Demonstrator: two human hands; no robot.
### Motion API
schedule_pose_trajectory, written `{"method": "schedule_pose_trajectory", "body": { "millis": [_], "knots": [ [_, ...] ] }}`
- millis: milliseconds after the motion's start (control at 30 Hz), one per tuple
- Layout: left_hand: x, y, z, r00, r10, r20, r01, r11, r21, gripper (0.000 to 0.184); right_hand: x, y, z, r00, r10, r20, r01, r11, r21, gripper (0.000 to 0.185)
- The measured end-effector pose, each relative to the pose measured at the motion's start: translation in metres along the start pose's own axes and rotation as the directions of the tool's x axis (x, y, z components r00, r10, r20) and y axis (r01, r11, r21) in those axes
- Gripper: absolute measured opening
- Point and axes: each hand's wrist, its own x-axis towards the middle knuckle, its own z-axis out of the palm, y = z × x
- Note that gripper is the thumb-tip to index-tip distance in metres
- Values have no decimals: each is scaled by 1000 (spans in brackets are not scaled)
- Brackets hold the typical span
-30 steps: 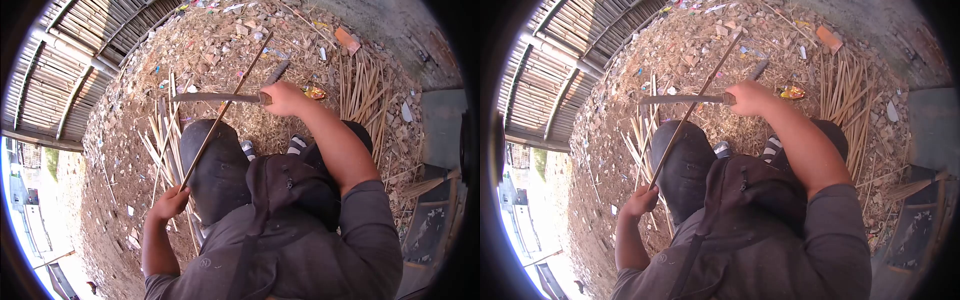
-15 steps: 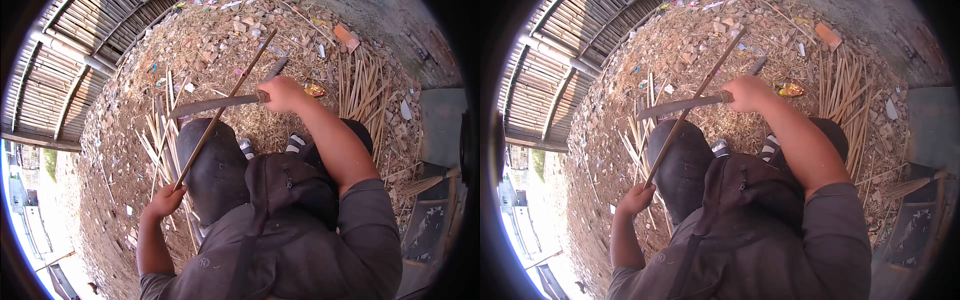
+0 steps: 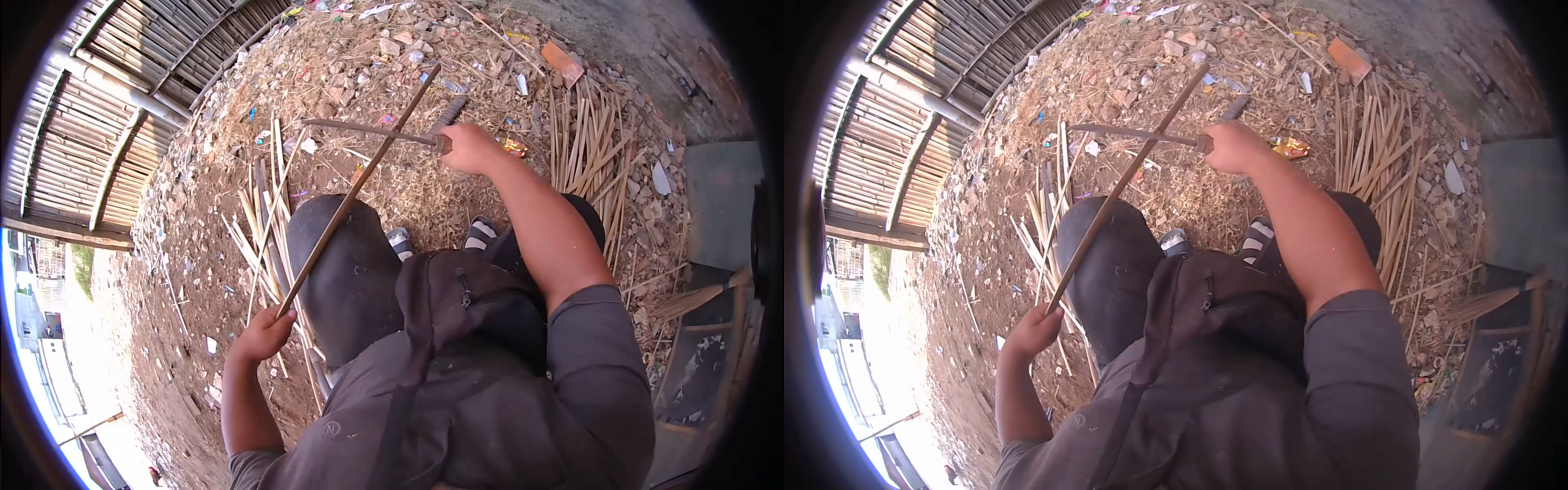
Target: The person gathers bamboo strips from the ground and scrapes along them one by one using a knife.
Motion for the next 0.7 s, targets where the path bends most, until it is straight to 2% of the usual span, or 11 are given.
{"method": "schedule_pose_trajectory", "body": {
  "millis": [33,133,233,300,367,433,467,500,600,667,700],
  "knots": [
    [0,3,-3,1000,23,-20,-23,999,30,37,5,3,-4,992,-30,125,39,997,-71,20],
    [-6,5,-8,1000,5,-16,-6,1000,-29,37,-2,-20,-13,999,-1,45,8,987,-161,21],
    [1,-11,-5,1000,0,4,0,997,-73,37,-8,-27,-2,980,-197,29,199,971,-130,24],
    [3,-14,-1,1000,-8,17,10,992,-123,37,-16,-45,-3,957,-272,103,289,928,-234,24],
    [5,-19,-2,999,-9,38,12,997,-72,36,-20,-56,-6,925,-346,155,379,862,-338,23],
    [6,-30,-6,998,58,29,-60,996,68,35,-6,-21,-5,988,-130,79,140,981,-135,21],
    [2,-30,-4,999,36,14,-37,998,52,35,-1,-3,0,998,-11,56,12,1000,-23,20],
    [1,-22,-5,1000,29,-10,-28,999,40,34,3,-4,-1,992,-19,128,35,992,-122,18],
    [-7,-8,-5,999,-24,29,28,992,-123,33,2,-5,5,998,-55,-4,53,980,-193,18],
    [-1,-16,-5,994,-53,100,71,980,-188,33,0,-7,4,995,-103,-5,101,984,-149,18],
    [1,-20,-2,997,-28,67,38,987,-156,33,-4,-8,6,993,-121,-1,120,985,-125,18]
  ]
}}
